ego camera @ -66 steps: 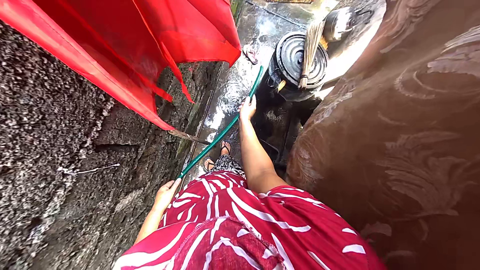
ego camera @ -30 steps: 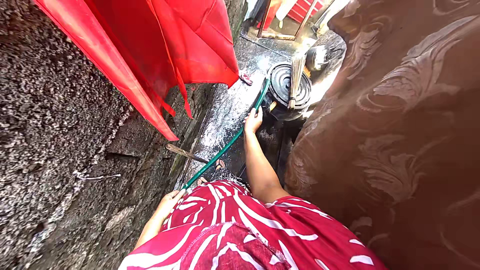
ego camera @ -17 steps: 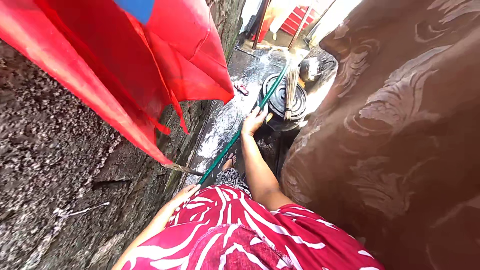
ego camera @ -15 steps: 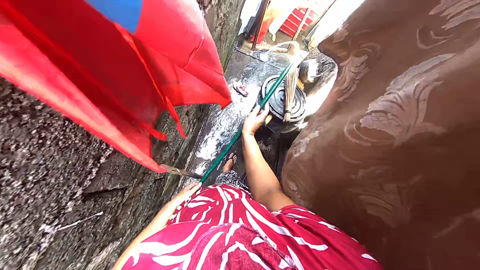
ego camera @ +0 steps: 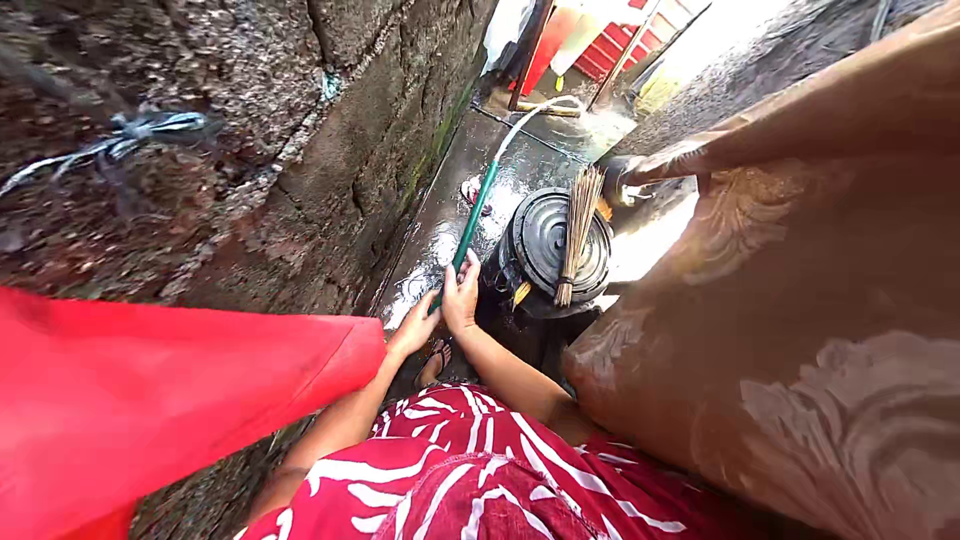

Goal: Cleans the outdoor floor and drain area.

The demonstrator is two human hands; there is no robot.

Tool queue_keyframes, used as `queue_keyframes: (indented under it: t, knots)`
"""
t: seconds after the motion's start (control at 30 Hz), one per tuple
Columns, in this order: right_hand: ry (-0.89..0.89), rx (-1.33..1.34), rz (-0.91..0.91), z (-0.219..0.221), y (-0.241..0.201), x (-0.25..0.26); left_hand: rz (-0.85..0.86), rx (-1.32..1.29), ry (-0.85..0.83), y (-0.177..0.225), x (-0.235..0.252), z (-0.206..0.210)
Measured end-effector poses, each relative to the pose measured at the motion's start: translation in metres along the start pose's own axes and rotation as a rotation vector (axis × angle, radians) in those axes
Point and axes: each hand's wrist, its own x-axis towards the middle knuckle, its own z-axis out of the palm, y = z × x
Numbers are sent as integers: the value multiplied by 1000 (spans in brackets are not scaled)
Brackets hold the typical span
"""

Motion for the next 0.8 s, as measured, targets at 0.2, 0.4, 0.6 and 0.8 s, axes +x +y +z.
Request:
queue_keyframes:
  t: [0.2, 0.4, 0.6, 0.8]
  knots:
    - [-314, -521, -81, -69, 48, 64, -187, 213, -13, -61, 35, -42]
    - [-299, -860, 353, -186, 131, 91, -632, 403, 171, -128, 85, -64]
    - [-159, -870, 798, -255, 180, 81, -807, 273, -69, -134, 109, -46]
    - [-20, -668, 1016, -269, 199, 104, -809, 317, -357, -123, 92, -64]
